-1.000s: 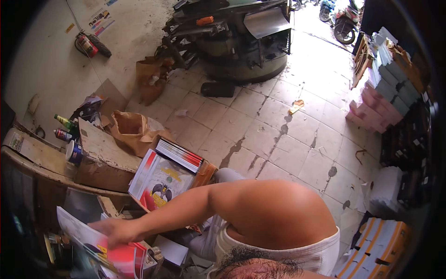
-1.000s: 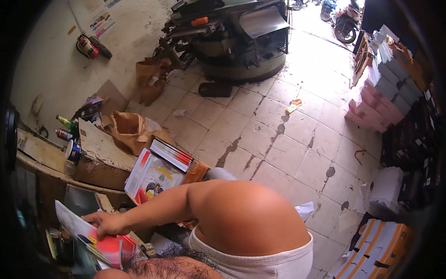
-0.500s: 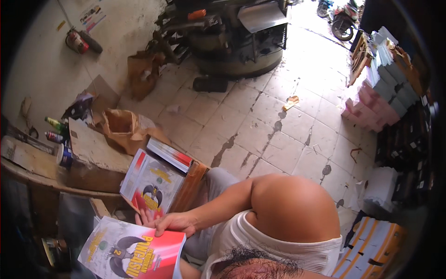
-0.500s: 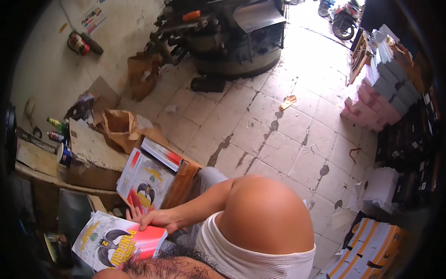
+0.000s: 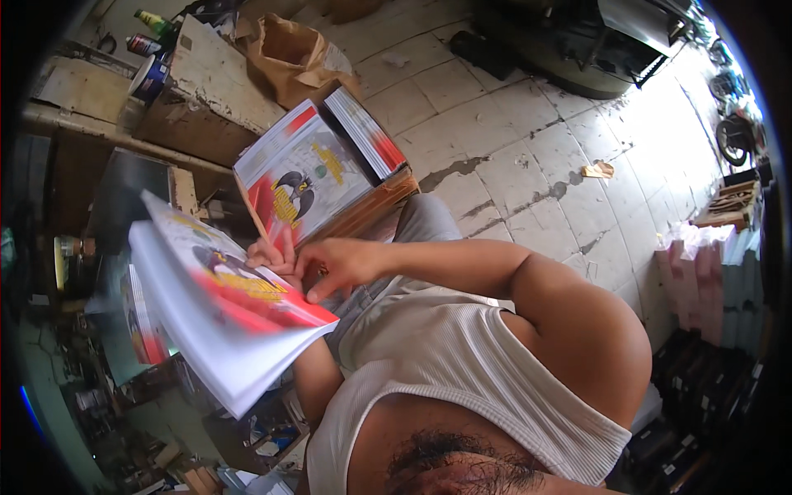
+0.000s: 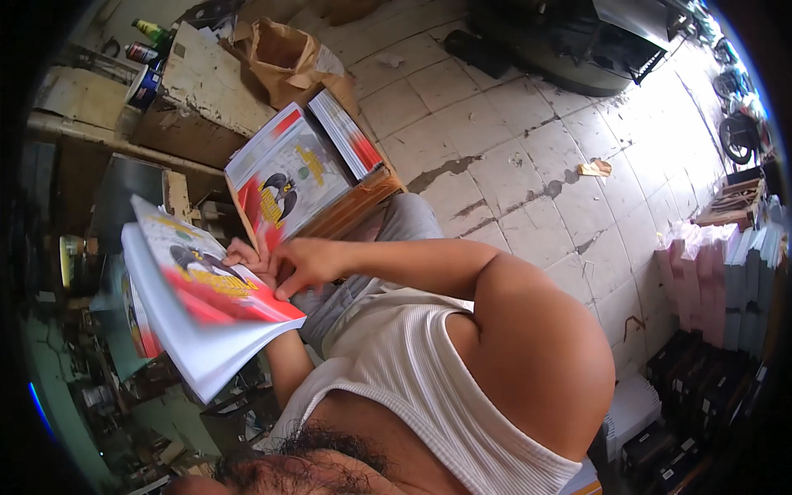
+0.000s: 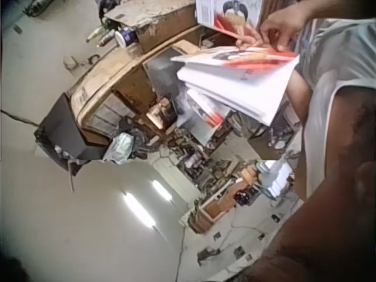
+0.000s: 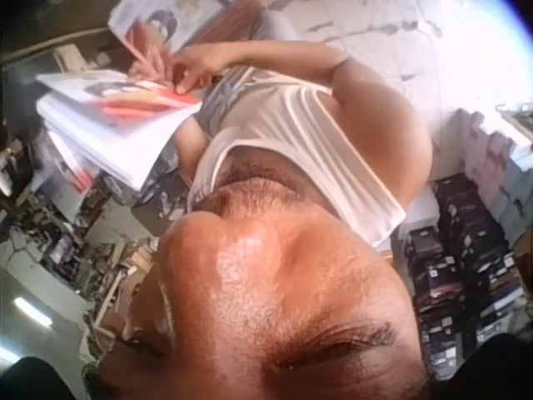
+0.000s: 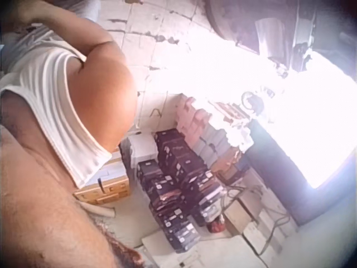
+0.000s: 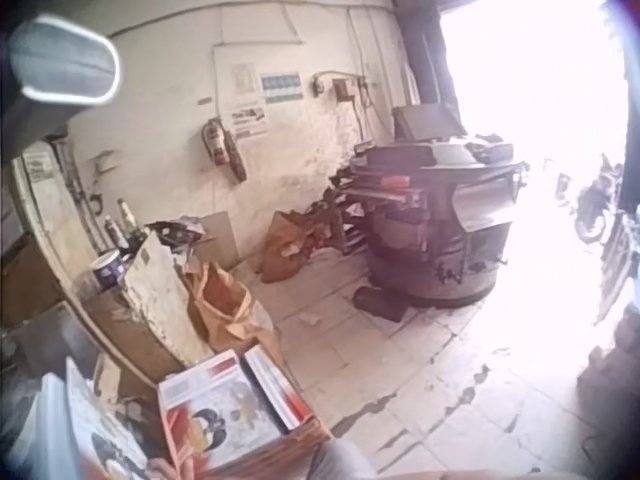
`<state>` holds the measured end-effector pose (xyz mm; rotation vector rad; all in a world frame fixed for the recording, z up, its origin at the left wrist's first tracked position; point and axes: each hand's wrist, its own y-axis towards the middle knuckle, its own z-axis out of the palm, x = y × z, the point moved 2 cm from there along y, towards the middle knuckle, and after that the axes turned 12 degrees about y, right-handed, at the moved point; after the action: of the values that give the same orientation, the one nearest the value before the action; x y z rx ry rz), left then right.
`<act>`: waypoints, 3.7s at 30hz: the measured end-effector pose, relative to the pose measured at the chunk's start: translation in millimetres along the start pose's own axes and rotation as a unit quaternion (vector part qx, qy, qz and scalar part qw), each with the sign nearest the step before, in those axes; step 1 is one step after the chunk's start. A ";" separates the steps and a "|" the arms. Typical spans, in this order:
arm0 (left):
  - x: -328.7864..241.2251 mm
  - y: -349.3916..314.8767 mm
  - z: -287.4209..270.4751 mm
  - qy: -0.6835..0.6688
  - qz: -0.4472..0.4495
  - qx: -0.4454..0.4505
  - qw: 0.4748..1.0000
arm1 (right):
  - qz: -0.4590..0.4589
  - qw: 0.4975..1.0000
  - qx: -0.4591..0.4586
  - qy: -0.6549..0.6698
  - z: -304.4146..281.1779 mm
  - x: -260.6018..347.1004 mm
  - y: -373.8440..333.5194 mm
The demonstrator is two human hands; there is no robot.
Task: The person aligns stacks of printed booklets and packs them into a cardboard box by hand.
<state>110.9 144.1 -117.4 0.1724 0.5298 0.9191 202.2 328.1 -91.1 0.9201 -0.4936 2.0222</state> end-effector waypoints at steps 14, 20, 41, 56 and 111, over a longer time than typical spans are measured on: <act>-11.2 -61.2 -20.1 0.513 -0.042 -0.332 0.791 | -0.018 0.993 -0.118 0.017 -57.4 22.7 -40.7; -11.4 -86.6 -27.9 0.554 -0.082 -0.344 0.754 | -0.040 0.960 -0.233 -0.152 -53.9 -23.1 -34.5; 150.3 152.6 -44.0 0.920 0.047 0.236 0.310 | -0.333 0.682 -0.570 -0.314 -69.5 96.3 -265.7; 145.4 158.1 -58.9 0.936 -0.022 0.290 0.200 | -0.254 0.692 -0.622 -0.264 -113.2 67.1 -282.9; 149.3 198.5 -85.6 0.857 0.023 0.337 0.389 | 0.152 0.531 -0.423 -0.718 -169.2 222.1 41.9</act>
<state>-0.4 375.5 -173.1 -0.1423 2.9311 0.5256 11.4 528.2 -33.8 1.6627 -2.3540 0.4277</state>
